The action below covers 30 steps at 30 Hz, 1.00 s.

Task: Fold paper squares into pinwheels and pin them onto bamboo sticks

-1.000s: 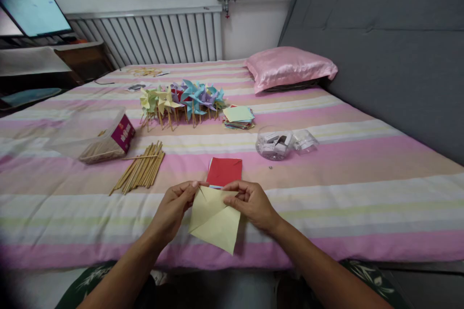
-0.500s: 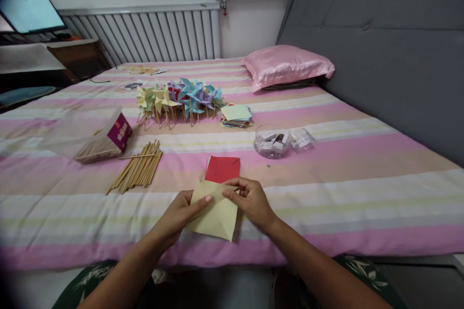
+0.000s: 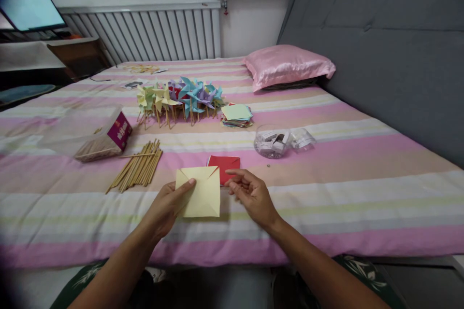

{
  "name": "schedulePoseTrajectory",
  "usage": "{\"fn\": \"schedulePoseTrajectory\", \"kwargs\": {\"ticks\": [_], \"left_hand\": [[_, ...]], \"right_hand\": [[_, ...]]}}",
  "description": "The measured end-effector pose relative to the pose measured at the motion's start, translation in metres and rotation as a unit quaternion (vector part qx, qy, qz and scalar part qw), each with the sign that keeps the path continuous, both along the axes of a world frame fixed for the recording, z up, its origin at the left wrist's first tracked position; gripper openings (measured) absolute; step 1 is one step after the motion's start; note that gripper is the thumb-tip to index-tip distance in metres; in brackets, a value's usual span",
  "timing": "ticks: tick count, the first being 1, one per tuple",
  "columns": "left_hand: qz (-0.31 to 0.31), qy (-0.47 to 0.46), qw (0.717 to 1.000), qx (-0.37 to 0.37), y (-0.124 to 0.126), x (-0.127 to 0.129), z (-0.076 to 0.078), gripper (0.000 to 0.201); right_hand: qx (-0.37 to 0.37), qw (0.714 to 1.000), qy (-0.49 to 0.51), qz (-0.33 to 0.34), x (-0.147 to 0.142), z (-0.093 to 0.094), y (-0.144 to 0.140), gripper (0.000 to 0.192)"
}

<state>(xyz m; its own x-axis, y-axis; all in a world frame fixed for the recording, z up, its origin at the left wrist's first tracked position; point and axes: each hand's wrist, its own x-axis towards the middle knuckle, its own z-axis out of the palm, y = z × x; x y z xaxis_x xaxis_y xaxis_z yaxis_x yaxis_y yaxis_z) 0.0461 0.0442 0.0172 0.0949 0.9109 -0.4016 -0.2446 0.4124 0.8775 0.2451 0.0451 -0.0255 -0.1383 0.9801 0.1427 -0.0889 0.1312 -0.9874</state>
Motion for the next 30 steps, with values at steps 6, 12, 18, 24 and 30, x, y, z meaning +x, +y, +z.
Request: {"fn": "schedulePoseTrajectory", "kwargs": {"ticks": [6, 12, 18, 24, 30], "left_hand": [[-0.045, -0.012, 0.999, 0.002, -0.001, -0.001, -0.004, 0.037], [-0.092, 0.008, 0.996, -0.016, -0.002, 0.000, -0.008, 0.038], [-0.121, 0.014, 0.992, -0.024, -0.003, 0.000, -0.007, 0.040], [-0.127, 0.019, 0.991, -0.022, -0.004, 0.001, -0.006, 0.042], [-0.123, 0.020, 0.992, -0.012, -0.006, 0.003, -0.007, 0.037]], "right_hand": [[0.099, 0.985, -0.122, 0.076, 0.000, 0.007, -0.005, 0.023], [0.114, 0.972, -0.137, 0.152, 0.004, 0.007, -0.005, 0.022], [0.101, 0.965, -0.156, 0.183, 0.008, 0.007, -0.005, 0.017], [0.085, 0.964, -0.167, 0.191, 0.009, 0.011, -0.004, 0.014], [0.056, 0.972, -0.151, 0.170, 0.003, 0.011, -0.004, 0.016]]}}
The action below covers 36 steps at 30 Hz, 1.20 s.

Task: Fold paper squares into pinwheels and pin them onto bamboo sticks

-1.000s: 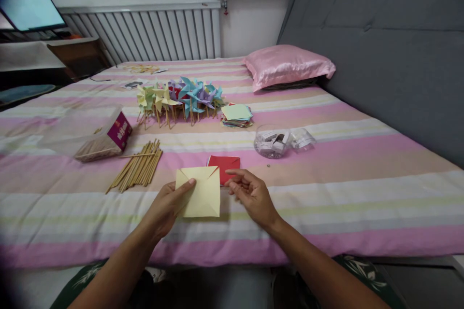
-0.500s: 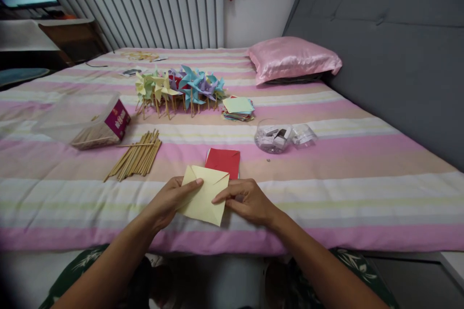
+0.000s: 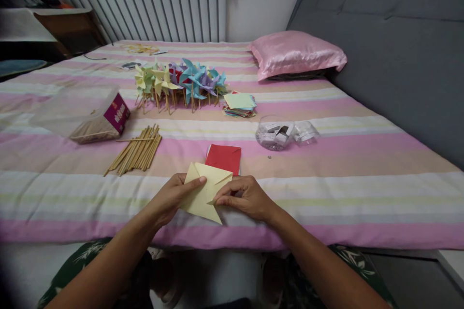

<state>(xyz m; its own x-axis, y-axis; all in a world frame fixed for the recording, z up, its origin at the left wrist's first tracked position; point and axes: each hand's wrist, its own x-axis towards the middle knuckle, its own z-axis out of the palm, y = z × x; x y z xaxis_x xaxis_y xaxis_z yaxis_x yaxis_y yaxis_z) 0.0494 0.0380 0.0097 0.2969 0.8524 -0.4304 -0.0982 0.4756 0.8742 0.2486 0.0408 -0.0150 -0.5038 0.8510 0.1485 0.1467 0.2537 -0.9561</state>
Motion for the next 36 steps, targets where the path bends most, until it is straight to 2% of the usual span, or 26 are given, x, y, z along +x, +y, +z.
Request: {"fn": "schedulePoseTrajectory", "kwargs": {"ticks": [9, 22, 27, 36], "left_hand": [[0.001, 0.008, 1.000, 0.005, -0.001, 0.004, -0.001, 0.036], [-0.028, -0.003, 0.999, 0.021, -0.004, 0.006, 0.000, 0.036], [-0.044, 0.018, 0.998, 0.048, -0.003, 0.005, -0.003, 0.035], [0.027, 0.034, 0.998, 0.039, -0.003, 0.011, -0.006, 0.036]], "right_hand": [[-0.029, 0.998, -0.021, -0.042, -0.003, 0.002, -0.001, 0.024], [-0.023, 0.997, -0.057, -0.055, -0.003, 0.001, -0.001, 0.022], [-0.013, 0.996, -0.063, -0.067, -0.004, 0.001, -0.001, 0.019], [0.004, 0.995, -0.063, -0.076, -0.006, 0.000, -0.003, 0.018]]}}
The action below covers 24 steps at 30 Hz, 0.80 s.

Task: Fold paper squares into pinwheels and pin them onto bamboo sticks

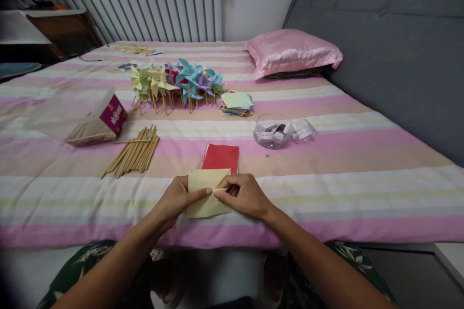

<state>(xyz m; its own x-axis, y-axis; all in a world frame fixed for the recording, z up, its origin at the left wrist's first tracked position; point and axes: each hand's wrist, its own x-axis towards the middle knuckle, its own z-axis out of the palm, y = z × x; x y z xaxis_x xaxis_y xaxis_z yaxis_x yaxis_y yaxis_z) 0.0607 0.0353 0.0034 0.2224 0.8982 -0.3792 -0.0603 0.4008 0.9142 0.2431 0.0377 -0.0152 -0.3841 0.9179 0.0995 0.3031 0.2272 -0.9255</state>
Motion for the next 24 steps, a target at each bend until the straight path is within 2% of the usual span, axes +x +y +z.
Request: {"fn": "schedulePoseTrajectory", "kwargs": {"ticks": [4, 8, 11, 17, 24], "left_hand": [[0.056, -0.014, 0.998, 0.012, 0.000, 0.003, -0.001, 0.036], [0.098, -0.035, 0.994, 0.023, -0.002, 0.008, -0.005, 0.041], [0.113, -0.047, 0.992, 0.038, -0.004, 0.011, -0.007, 0.039], [0.092, -0.073, 0.993, 0.028, -0.008, 0.014, -0.005, 0.040], [0.057, -0.102, 0.993, 0.015, -0.005, 0.007, 0.005, 0.034]], "right_hand": [[-0.001, 0.995, 0.077, -0.070, -0.008, -0.002, -0.003, 0.020], [-0.038, 0.974, 0.171, -0.146, -0.019, -0.004, -0.004, 0.056], [-0.083, 0.964, 0.215, -0.133, -0.023, -0.005, -0.004, 0.067], [-0.129, 0.947, 0.267, -0.122, -0.023, -0.004, -0.003, 0.057], [-0.188, 0.927, 0.308, -0.101, -0.011, -0.004, 0.005, 0.057]]}}
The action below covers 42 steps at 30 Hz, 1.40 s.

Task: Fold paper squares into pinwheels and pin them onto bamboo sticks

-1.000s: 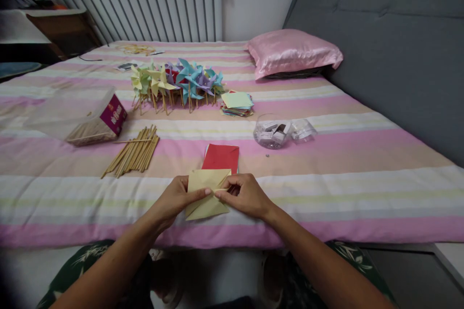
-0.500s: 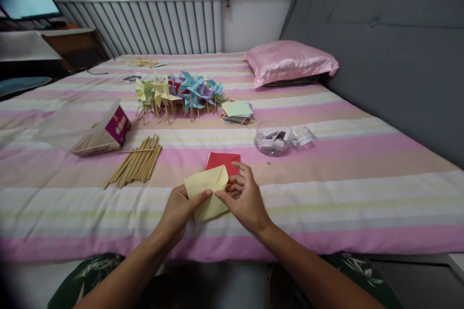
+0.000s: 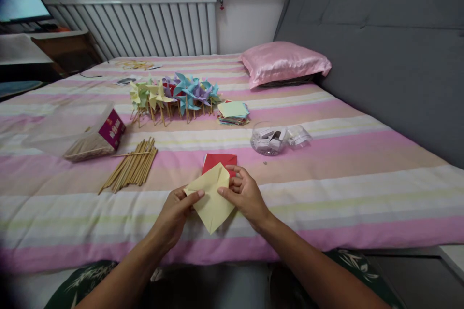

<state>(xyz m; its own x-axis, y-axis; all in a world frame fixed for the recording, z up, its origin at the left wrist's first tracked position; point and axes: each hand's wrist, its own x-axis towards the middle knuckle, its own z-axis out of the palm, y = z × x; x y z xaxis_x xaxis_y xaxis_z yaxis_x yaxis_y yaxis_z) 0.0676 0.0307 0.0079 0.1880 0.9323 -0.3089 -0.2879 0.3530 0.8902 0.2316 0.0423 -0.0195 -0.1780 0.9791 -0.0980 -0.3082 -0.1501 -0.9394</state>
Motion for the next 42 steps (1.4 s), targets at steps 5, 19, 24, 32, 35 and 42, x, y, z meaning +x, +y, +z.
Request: {"fn": "schedulePoseTrajectory", "kwargs": {"ticks": [5, 19, 24, 32, 35, 42], "left_hand": [[-0.023, 0.019, 1.000, -0.001, 0.004, -0.005, 0.002, 0.030], [0.041, 0.050, 0.997, -0.031, 0.003, 0.001, -0.008, 0.037], [0.052, 0.076, 0.995, -0.026, 0.005, 0.000, -0.010, 0.036], [0.026, 0.100, 0.995, -0.005, 0.005, 0.000, -0.009, 0.032], [0.016, 0.102, 0.995, -0.010, 0.005, -0.001, -0.008, 0.033], [-0.012, 0.077, 0.997, -0.001, 0.005, -0.004, -0.008, 0.029]], "right_hand": [[0.006, 1.000, -0.006, 0.017, 0.004, -0.001, 0.001, 0.049], [0.101, 0.985, -0.137, 0.016, -0.001, 0.002, -0.006, 0.048], [0.121, 0.978, -0.168, 0.041, 0.002, 0.001, -0.005, 0.023], [0.160, 0.961, -0.219, 0.048, 0.008, 0.001, -0.002, 0.012], [0.159, 0.958, -0.227, 0.066, 0.010, 0.003, -0.002, 0.011], [0.148, 0.959, -0.228, 0.086, 0.013, 0.006, 0.000, 0.011]]}}
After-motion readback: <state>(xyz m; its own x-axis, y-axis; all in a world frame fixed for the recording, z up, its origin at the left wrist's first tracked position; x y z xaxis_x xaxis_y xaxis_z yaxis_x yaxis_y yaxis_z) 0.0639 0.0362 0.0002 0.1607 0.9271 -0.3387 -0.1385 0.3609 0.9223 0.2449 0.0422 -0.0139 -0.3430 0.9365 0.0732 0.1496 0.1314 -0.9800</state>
